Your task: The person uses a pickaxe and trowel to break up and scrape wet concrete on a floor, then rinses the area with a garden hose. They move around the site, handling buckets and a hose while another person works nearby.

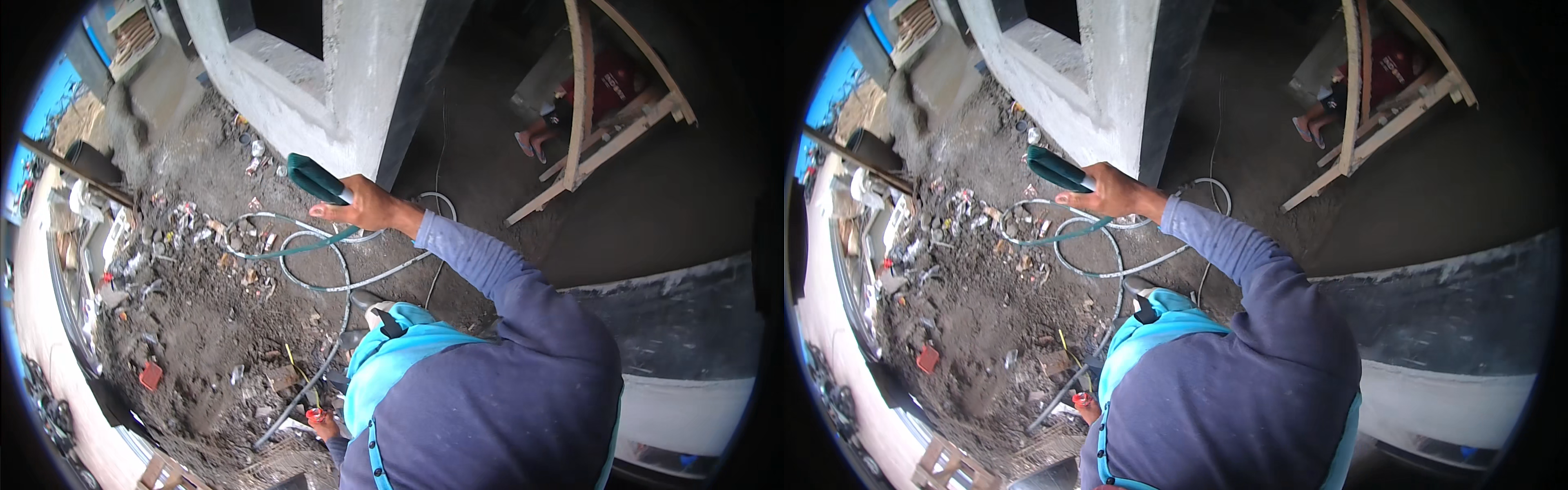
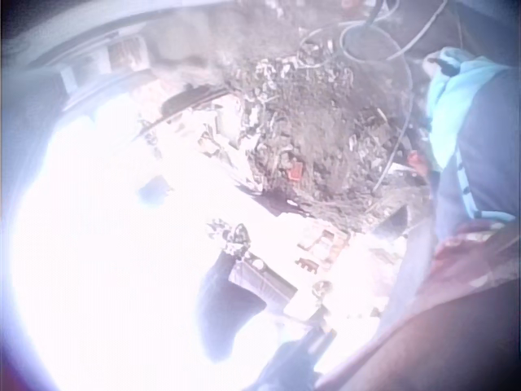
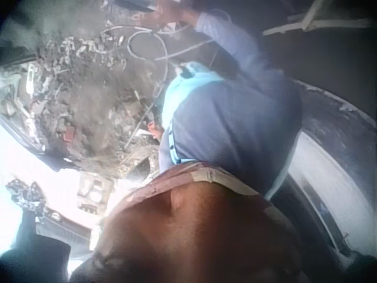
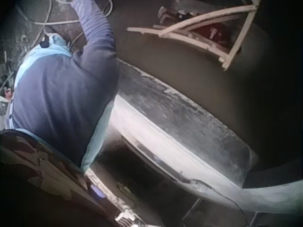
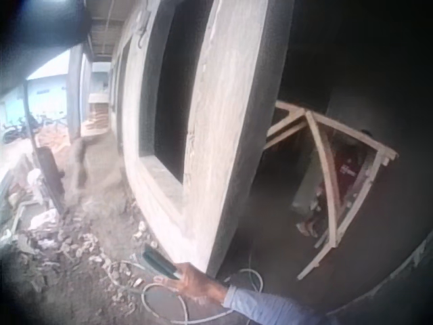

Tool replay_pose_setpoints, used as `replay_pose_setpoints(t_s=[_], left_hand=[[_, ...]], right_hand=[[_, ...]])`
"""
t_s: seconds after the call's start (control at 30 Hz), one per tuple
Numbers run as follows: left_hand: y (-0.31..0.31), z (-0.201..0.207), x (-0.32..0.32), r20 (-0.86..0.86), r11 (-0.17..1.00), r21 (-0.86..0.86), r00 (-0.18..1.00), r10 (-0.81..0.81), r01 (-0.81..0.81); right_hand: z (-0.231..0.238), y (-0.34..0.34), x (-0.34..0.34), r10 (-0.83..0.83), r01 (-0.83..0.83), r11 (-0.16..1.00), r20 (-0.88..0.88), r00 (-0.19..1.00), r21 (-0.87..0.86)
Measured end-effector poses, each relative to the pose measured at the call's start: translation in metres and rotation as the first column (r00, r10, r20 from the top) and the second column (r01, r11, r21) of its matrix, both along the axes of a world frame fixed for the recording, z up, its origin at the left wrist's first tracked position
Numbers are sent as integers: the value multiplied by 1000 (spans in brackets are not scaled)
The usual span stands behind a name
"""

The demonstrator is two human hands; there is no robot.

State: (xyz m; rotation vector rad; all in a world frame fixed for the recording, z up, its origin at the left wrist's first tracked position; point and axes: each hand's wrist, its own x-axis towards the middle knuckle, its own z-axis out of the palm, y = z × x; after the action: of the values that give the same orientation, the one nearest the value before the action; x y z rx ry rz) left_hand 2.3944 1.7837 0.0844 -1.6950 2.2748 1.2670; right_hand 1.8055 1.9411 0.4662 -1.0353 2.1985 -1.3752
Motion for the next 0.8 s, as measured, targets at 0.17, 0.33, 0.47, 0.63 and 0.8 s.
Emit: replay_pose_setpoints(t_s=[0.17,0.33,0.47,0.63,0.8], left_hand=[[-58,9,-53,-149,962,201,976,-159,187],[-69,23,-84,-222,968,118,956,-193,223],[-62,17,-90,-236,956,180,953,-188,233],[-42,0,-78,-411,909,42,837,-362,414],[-16,-7,-63,149,367,-625,567,-810,689]], right_hand=[[5,49,-2,-71,58,974,-52,996,-218],[-8,84,3,-121,122,991,25,992,-58],[-21,100,11,-183,184,982,43,982,-27],[-30,101,16,-169,171,984,36,985,-51],[-36,92,12,-175,177,984,-45,983,26]])
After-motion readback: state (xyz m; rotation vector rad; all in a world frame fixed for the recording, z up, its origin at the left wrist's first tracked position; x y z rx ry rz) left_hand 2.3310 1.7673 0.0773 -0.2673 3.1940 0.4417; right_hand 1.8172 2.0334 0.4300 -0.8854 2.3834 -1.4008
